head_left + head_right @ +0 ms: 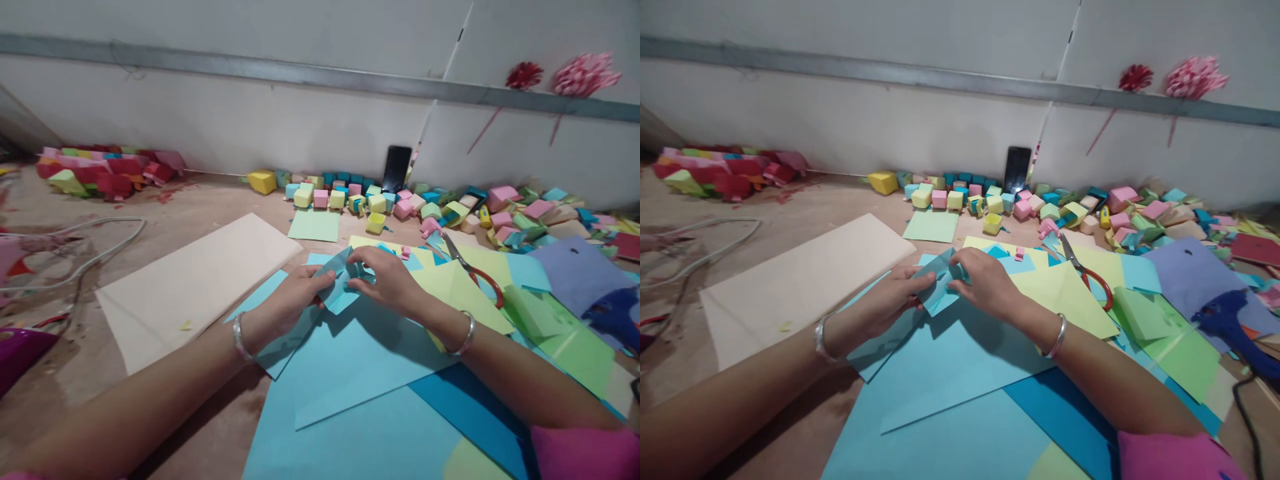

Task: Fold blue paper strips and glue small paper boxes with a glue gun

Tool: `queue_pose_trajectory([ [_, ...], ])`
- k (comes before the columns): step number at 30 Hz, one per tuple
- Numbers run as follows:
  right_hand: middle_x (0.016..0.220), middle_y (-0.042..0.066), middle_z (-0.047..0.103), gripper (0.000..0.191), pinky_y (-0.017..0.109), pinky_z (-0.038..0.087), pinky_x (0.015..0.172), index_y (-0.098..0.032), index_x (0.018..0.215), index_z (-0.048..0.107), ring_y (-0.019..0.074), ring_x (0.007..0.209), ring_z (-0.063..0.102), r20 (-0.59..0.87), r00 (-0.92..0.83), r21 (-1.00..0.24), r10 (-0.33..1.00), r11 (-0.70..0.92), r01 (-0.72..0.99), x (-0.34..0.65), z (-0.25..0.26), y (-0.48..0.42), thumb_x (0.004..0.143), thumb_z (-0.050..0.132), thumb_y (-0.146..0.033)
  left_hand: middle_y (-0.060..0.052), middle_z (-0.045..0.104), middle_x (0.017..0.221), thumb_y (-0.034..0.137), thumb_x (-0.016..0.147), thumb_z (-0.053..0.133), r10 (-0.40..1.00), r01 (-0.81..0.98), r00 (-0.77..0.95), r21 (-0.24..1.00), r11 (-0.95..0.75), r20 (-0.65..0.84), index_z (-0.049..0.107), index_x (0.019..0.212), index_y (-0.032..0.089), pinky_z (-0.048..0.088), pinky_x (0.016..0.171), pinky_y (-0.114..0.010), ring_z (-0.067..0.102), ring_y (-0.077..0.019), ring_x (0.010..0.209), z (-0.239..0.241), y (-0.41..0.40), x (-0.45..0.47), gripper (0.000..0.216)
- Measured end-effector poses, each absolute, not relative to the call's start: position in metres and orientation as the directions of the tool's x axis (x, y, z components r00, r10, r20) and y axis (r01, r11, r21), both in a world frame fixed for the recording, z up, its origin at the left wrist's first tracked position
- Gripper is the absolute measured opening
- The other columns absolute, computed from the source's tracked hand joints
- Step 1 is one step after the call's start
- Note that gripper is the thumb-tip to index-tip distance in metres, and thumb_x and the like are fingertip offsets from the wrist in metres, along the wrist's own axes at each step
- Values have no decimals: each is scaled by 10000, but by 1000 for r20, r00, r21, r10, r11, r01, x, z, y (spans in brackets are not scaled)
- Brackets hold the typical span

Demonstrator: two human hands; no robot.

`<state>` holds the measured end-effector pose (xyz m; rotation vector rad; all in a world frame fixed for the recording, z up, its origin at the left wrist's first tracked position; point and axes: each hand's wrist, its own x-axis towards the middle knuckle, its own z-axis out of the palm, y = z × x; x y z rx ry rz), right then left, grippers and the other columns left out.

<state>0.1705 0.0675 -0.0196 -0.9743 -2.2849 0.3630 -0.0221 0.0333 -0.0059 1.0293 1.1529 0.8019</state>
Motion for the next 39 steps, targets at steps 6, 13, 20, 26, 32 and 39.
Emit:
queue_pose_trajectory([
  [6, 1020, 85, 676, 257, 339, 481, 819, -192, 975, 587, 214, 937, 627, 434, -528, -457, 730, 683, 569, 171, -18, 67, 763, 732, -184, 31, 512, 586, 375, 788, 684, 880, -139, 262, 886, 441, -397, 562, 707, 174, 357, 441, -216, 445, -80, 479, -12, 36, -22, 249],
  [13, 1164, 166, 592, 127, 398, 460, 912, -150, 938, 643, 267, 1101, 550, 486, -489, -399, 724, 682, 613, 170, -14, 61, 819, 656, -190, 34, 532, 633, 358, 771, 694, 906, -139, 270, 918, 372, -327, 578, 764, 178, 380, 482, -204, 484, -87, 533, -15, 37, -22, 215],
  [20, 828, 82, 650, 252, 341, 401, 751, -183, 797, 717, 207, 820, 540, 499, -523, -179, 691, 673, 718, 165, -8, 55, 912, 495, -150, 33, 540, 656, 361, 765, 663, 926, -75, 194, 936, 344, -324, 565, 751, 184, 391, 527, -223, 481, -101, 563, -10, 33, -20, 202],
  [26, 773, 58, 694, 179, 314, 362, 689, -163, 886, 694, 190, 755, 572, 372, -580, -194, 725, 672, 715, 165, -14, 54, 924, 521, -193, 30, 512, 625, 391, 780, 642, 936, 6, 187, 953, 304, -300, 558, 717, 181, 341, 513, -229, 427, -104, 551, -7, 29, -18, 235],
  [32, 785, 55, 681, 27, 311, 312, 652, -164, 834, 653, 197, 761, 562, 347, -596, -95, 724, 660, 745, 166, -13, 52, 844, 641, -185, 20, 520, 626, 366, 781, 649, 925, -46, 232, 946, 321, -302, 553, 693, 178, 338, 509, -236, 435, -106, 548, -5, 28, -16, 228],
  [39, 757, 74, 671, 183, 329, 276, 650, -155, 784, 677, 196, 743, 551, 368, -585, -17, 723, 634, 773, 163, -11, 50, 904, 539, -161, 35, 455, 600, 311, 790, 629, 928, -45, 220, 947, 318, -301, 498, 641, 183, 321, 483, -231, 393, -93, 527, -8, 31, -18, 236],
])
